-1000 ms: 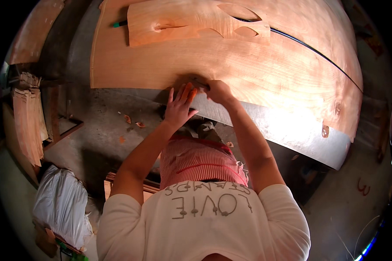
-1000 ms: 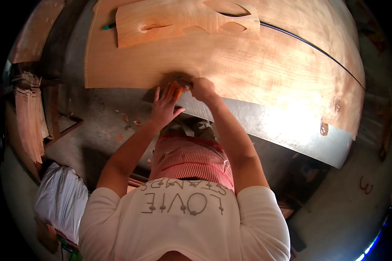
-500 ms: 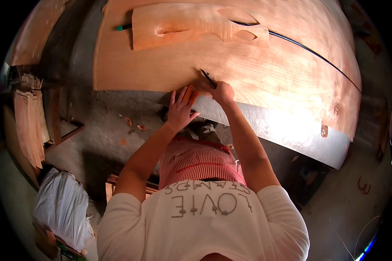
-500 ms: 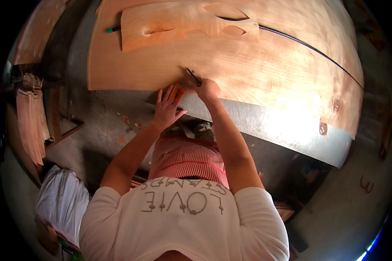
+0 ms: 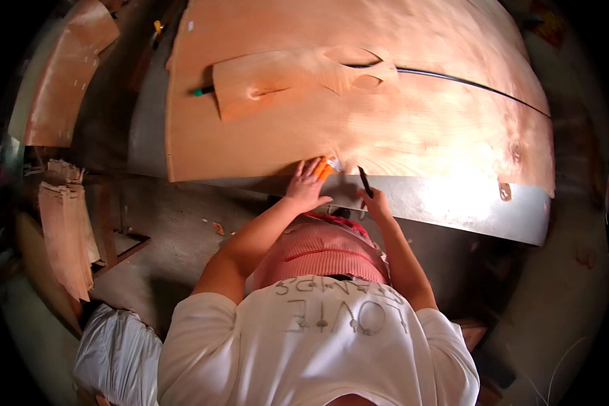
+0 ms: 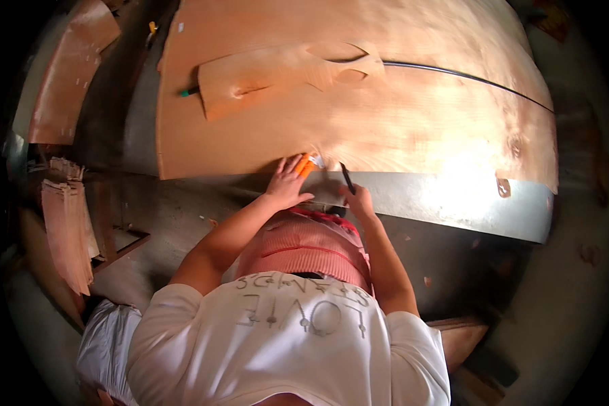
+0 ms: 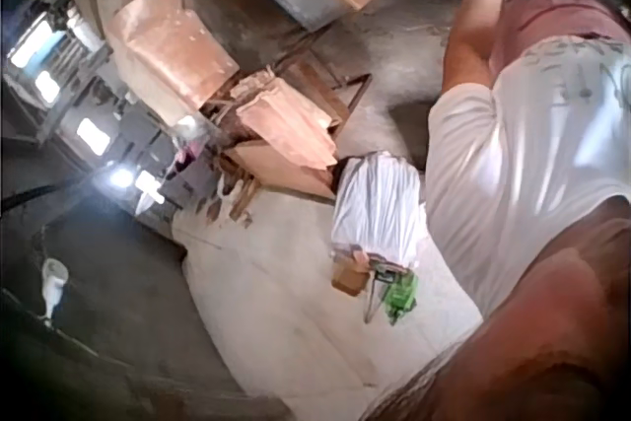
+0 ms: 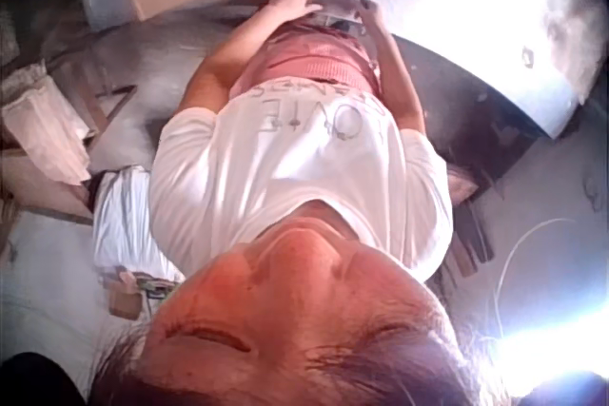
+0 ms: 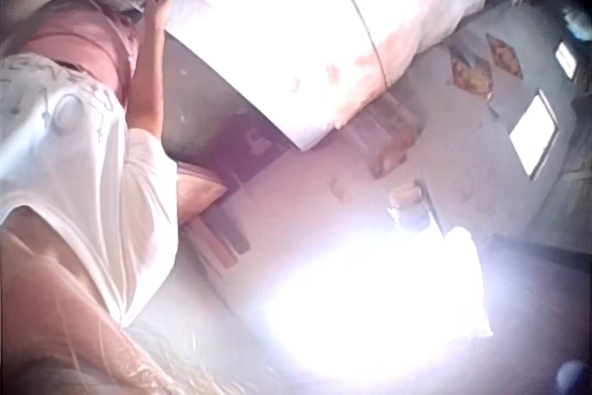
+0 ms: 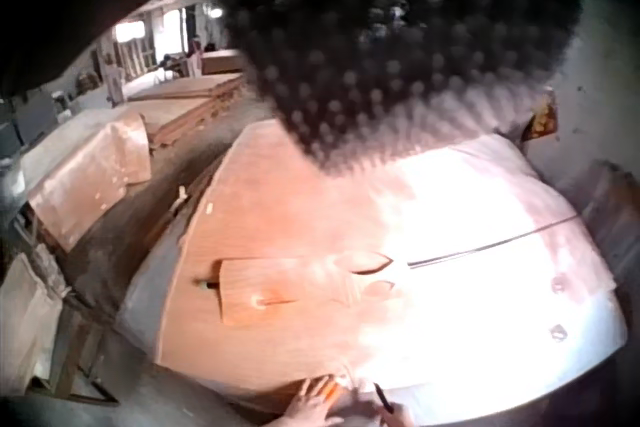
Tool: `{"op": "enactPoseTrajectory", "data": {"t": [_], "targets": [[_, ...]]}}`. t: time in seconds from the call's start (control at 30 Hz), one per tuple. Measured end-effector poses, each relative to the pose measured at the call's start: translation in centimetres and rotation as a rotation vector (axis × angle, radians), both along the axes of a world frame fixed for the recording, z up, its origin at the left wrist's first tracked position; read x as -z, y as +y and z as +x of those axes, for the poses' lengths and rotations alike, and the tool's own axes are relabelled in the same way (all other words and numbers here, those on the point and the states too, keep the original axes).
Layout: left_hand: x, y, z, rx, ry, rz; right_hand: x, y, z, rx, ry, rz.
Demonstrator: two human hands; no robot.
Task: The person measures, cuts, and sorts wood veneers by hand using a knife and a tape measure, then stacks the cut pieces on a table.
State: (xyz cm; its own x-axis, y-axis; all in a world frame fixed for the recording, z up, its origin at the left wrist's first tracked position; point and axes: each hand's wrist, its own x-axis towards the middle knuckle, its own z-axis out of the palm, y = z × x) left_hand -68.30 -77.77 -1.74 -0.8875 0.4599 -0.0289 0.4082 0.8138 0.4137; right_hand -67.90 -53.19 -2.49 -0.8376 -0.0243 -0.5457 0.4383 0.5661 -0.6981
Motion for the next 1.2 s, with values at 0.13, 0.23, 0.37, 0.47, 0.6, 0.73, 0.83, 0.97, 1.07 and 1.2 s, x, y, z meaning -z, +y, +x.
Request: {"op": "enactPoseTrajectory", "data": {"t": [0.13, 0.23, 0.37, 0.47, 0.6, 0.73, 0.83, 0.97, 1.07, 1.2], "targets": [[-1.5, -4.5, -1.8, -0.167, 0.072, 0.424, -0.7, 0.4, 1.2, -0.01, -0.025, 0.059], [1.7, -12.3, -0.9, -0.63, 0.258, 0.365, -1.8, 0.0, 1.9, -0.064, 0.002, 0.139], [5.1, -23.8, 0.7, -1.191, 0.404, -0.048, -2.6, 0.1, 2.7, -0.09, 0.037, 0.187], [8.4, -34.9, 5.4, -1.349, 0.222, -0.106, -2.4, -1.5, 2.1, -0.184, 0.034, 0.161], [7.2, -36.1, 3.8, -1.456, -0.054, 0.333, -2.6, -0.3, 2.6, -0.192, 0.057, 0.203], [4.9, -38.1, 4.2, -1.456, -0.367, 0.787, -2.9, -1.0, 2.3, -0.234, 0.076, 0.238], [2.8, -38.2, 3.2, -1.428, -0.573, 1.015, -3.0, -1.3, 2.3, -0.237, 0.099, 0.253], [-1.0, -39.2, -0.5, -1.438, -0.742, 1.595, -4.1, -2.2, 1.8, -0.252, 0.075, 0.27], [-1.6, -40.1, -4.0, -1.29, -0.696, 2.01, -3.3, -1.8, 1.8, -0.283, 0.17, 0.277], [-0.8, -39.1, -9.1, -1.22, -0.495, 2.151, -4.0, -2.1, 1.6, -0.32, 0.21, 0.255]]}}
